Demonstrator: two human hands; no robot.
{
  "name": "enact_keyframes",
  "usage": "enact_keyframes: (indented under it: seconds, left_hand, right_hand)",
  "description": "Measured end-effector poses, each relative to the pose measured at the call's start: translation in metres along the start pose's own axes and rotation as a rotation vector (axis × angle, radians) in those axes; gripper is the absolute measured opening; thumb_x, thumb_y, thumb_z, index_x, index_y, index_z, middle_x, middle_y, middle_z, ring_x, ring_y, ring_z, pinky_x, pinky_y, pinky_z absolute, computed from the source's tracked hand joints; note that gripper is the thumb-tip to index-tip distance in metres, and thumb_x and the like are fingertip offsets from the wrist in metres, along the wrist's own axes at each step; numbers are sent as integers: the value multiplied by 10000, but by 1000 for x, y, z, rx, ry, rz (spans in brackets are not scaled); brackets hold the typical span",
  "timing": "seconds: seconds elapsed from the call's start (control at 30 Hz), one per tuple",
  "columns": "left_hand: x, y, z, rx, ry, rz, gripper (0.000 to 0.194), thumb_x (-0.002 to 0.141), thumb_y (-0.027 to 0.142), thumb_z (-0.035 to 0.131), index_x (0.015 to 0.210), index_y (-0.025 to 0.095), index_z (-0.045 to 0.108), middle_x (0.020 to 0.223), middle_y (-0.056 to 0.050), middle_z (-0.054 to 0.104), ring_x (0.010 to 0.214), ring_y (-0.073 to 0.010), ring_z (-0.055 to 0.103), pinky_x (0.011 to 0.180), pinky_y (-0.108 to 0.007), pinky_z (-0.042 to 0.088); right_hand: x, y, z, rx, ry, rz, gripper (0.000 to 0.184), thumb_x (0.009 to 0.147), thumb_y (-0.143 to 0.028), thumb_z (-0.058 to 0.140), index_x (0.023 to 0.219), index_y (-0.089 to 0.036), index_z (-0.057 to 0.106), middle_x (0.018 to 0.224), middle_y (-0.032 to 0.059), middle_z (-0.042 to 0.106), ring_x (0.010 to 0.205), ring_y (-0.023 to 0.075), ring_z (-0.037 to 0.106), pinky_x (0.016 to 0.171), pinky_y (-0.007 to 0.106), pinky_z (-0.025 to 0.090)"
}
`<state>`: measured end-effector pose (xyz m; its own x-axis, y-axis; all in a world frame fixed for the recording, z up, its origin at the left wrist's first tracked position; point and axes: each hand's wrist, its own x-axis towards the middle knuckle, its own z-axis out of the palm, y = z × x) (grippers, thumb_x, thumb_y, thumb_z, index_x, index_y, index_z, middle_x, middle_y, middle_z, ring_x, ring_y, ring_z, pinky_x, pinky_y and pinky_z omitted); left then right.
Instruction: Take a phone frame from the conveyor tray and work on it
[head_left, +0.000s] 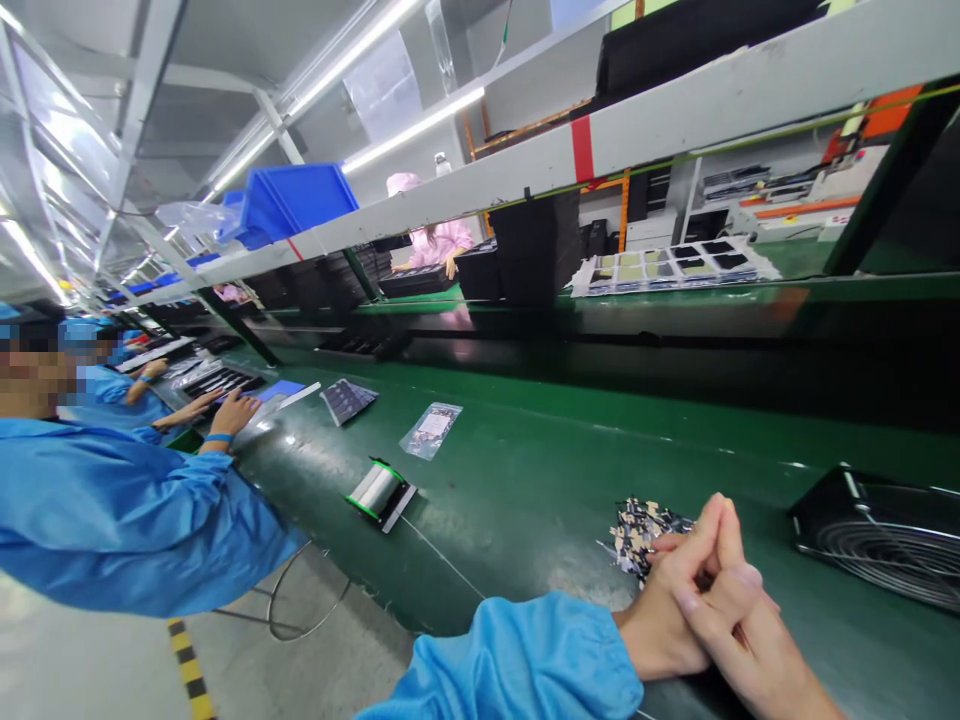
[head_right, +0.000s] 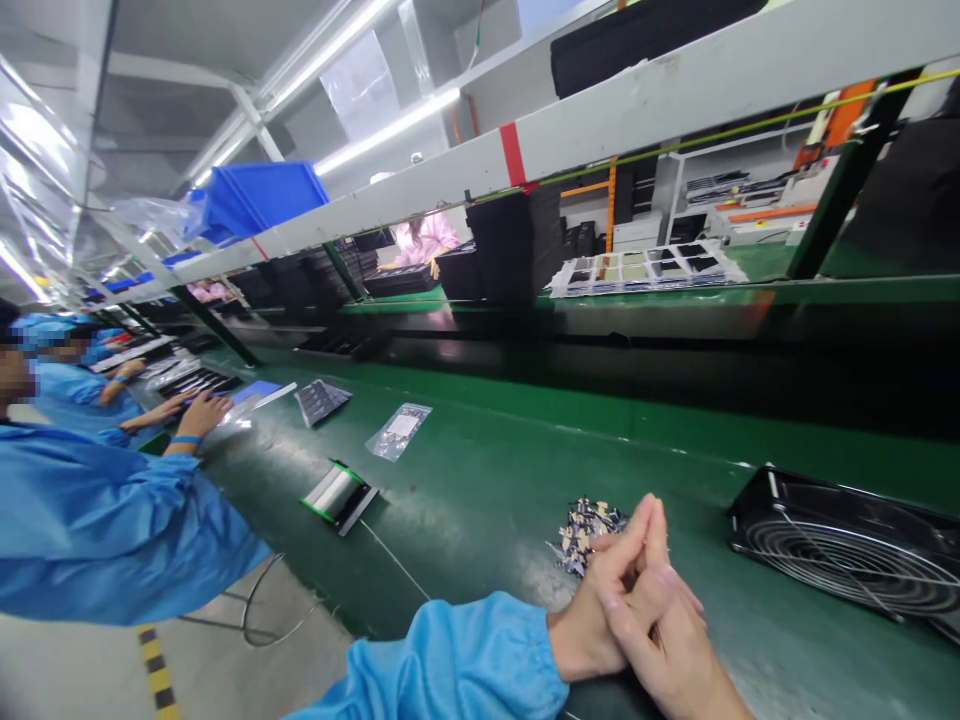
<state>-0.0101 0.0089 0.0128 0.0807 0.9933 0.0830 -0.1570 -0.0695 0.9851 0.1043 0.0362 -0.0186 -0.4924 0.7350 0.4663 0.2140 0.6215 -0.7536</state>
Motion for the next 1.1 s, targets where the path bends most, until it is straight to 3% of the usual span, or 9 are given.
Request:
enact_keyframes:
  seconds: [0.27, 0.37, 0.53, 0.73, 1.1]
  left_hand:
    - [-2, 3, 0, 22, -2, -35, 1184, 849, 749, 723, 1724, 136, 213, 1181, -234, 786, 943, -331, 783, 847, -486, 637]
    - [-2, 4, 1, -12, -18, -58, 1222, 843, 757, 726, 1729, 133, 160, 1144, -239, 799, 960, -350, 796, 862, -507, 638]
    - [-2, 7, 2, -9, -5, -70, 1296, 792, 786, 758, 1730, 146, 134, 1256, -272, 770, 1062, -391, 788, 919, -538, 635]
    - [-2, 10, 3, -12, -12, -85, 1319, 796, 816, 728, 1726, 120, 103, 1274, -328, 750, 1095, -439, 784, 945, -602, 624]
    - [-1, 7, 1, 35, -5, -94, 1265, 815, 771, 745, 1729, 133, 146, 1272, -278, 764, 1058, -390, 792, 931, -538, 639]
  right_hand:
    - [6, -13, 0, 7, 61, -31, 824, 1123, -462, 471, 1755, -175, 26, 1113, 143, 813, 936, 260, 832, 759, 305, 696]
    - [7, -13, -1, -13, 53, -41, 812, 1126, -454, 454, 1755, -189, 16, 1120, 137, 813, 938, 260, 832, 766, 314, 694]
    - [8, -12, -4, -36, 48, -41, 812, 1120, -474, 450, 1754, -160, 52, 1086, 136, 821, 922, 267, 833, 783, 323, 693]
    - [10, -12, -4, -33, 39, 14, 889, 1095, -560, 455, 1746, -95, 66, 1114, 193, 809, 922, 301, 833, 786, 361, 698]
    - [2, -3, 0, 0, 41, 47, 875, 1092, -553, 451, 1755, -157, 40, 1092, 162, 817, 933, 340, 830, 781, 435, 714]
